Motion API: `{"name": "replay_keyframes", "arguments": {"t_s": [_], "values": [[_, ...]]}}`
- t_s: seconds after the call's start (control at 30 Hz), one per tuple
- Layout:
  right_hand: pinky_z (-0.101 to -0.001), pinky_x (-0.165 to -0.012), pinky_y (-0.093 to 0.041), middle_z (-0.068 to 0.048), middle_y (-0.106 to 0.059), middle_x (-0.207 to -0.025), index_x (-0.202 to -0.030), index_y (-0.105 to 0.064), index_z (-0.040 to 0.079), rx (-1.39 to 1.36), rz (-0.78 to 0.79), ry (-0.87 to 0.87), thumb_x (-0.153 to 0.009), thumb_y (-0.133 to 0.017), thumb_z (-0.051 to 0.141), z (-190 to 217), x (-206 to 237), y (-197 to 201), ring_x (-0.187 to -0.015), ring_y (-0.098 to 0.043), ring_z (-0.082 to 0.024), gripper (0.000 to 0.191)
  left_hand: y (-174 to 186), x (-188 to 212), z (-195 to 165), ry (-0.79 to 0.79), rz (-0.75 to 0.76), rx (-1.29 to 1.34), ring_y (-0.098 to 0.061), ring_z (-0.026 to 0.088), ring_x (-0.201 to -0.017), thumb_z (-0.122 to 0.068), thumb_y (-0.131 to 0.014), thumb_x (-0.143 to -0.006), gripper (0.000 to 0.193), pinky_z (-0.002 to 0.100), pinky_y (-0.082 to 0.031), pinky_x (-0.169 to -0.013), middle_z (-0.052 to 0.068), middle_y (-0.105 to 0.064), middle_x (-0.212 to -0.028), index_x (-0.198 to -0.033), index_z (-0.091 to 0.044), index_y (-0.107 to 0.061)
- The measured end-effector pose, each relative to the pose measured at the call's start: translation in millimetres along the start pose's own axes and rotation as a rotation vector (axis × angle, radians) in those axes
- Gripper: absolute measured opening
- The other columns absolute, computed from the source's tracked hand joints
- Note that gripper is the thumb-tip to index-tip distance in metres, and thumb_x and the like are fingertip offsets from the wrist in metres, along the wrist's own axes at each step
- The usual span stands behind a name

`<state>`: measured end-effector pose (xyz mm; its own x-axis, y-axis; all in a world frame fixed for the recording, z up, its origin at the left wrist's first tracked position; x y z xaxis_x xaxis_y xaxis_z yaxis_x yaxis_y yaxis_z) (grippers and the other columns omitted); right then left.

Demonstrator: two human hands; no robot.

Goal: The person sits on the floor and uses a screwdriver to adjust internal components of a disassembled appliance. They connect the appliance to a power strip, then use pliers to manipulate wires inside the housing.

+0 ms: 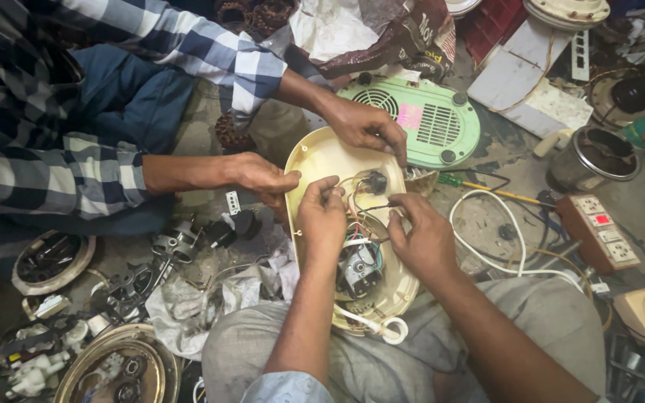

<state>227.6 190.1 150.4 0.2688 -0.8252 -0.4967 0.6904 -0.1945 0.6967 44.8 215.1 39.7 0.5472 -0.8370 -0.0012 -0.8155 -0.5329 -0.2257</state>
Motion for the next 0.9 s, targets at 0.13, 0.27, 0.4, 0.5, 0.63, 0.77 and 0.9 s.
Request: {"name": "replay_keyframes", "arguments": {"t_s": [0.13, 0.27, 0.4, 0.5, 0.63, 0.77, 0.9], "values": [[-0.0421, -0.077, -0.056, -0.012, -0.073, -0.111, -0.113, -0.069, 0.008, -0.002, 0.001, 0.002, -0.091, -0.066, 0.012, 2.0, -1.0, 1.5, -0.090, -0.072, -0.034, 0.023, -8.0, 9.3, -24.8, -0.095, 0.058, -0.255, -0.071, 0.020, -0.084, -0.010, -0.079, -0.084, 0.035, 0.032, -0.057, -0.077, 0.012, -0.074, -0.094, -0.116, -0.002, -0.068], [-0.0424, -0.076, -0.056, -0.013, -0.071, -0.111, -0.112, -0.068, 0.008, 0.007, -0.002, 0.031, -0.090, -0.067, 0.013, 6.6, -1.4, 4.6, -0.089, -0.071, -0.034, 0.022, -10.1, 9.4, -52.3, -0.163, 0.018, -0.430, -0.076, 0.026, -0.090, -0.008, -0.074, -0.080, 0.034, 0.036, -0.058, -0.081, 0.014, -0.077, -0.097, -0.114, -0.007, -0.070], [-0.0437, -0.072, -0.055, -0.013, -0.072, -0.110, -0.111, -0.069, 0.009, 0.010, 0.047, -0.059, -0.091, -0.068, 0.012, -0.1, 1.9, 2.2, -0.081, -0.070, -0.035, 0.021, -7.4, 3.1, -67.3, -0.155, -0.031, -0.561, -0.075, 0.033, -0.092, -0.009, -0.073, -0.081, 0.027, 0.041, -0.057, -0.083, 0.016, -0.077, -0.096, -0.108, -0.010, -0.074], [-0.0431, -0.075, -0.055, -0.013, -0.072, -0.107, -0.111, -0.069, 0.009, -0.017, -0.008, 0.010, -0.091, -0.068, 0.012, 3.5, 4.7, 6.4, -0.087, -0.071, -0.035, 0.020, -10.5, -0.5, -75.2, -0.202, -0.003, -0.656, -0.073, 0.036, -0.094, -0.010, -0.072, -0.082, 0.024, 0.044, -0.056, -0.083, 0.016, -0.077, -0.098, -0.106, -0.010, -0.075], [-0.0428, -0.078, -0.055, -0.013, -0.070, -0.104, -0.110, -0.068, 0.008, -0.036, -0.052, 0.072, -0.090, -0.068, 0.011, 3.8, 7.6, 10.3, -0.088, -0.070, -0.034, 0.021, -19.3, 0.5, -88.9, -0.426, 0.025, -0.798, -0.072, 0.038, -0.094, -0.010, -0.073, -0.079, 0.020, 0.047, -0.054, -0.082, 0.017, -0.076, -0.100, -0.100, -0.008, -0.076], [-0.0447, -0.076, -0.054, -0.013, -0.070, -0.103, -0.109, -0.068, 0.008, 0.012, -0.037, 0.047, -0.087, -0.069, 0.011, -0.8, 8.4, 10.3, -0.087, -0.070, -0.035, 0.022, -17.0, -5.5, -76.0, -0.310, 0.055, -0.753, -0.074, 0.036, -0.093, -0.012, -0.073, -0.083, 0.019, 0.044, -0.055, -0.084, 0.018, -0.077, -0.097, -0.101, -0.009, -0.078], [-0.0441, -0.077, -0.055, -0.012, -0.070, -0.104, -0.110, -0.068, 0.009, -0.017, -0.025, 0.028, -0.089, -0.068, 0.011, -2.6, 8.7, 10.4, -0.087, -0.070, -0.034, 0.021, -12.8, -7.8, -61.9, -0.150, 0.091, -0.659, -0.076, 0.032, -0.090, -0.016, -0.072, -0.086, 0.020, 0.040, -0.057, -0.083, 0.017, -0.077, -0.094, -0.104, -0.010, -0.077]]}}
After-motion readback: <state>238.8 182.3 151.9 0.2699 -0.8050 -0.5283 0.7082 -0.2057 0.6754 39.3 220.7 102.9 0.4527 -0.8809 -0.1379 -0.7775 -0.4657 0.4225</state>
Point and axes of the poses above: each hand's wrist, its own x-axis away from the middle knuckle, its own y-axis out of the back of the hand, z = x × y, the point moved 8 cm from there along -x, towards the middle knuckle
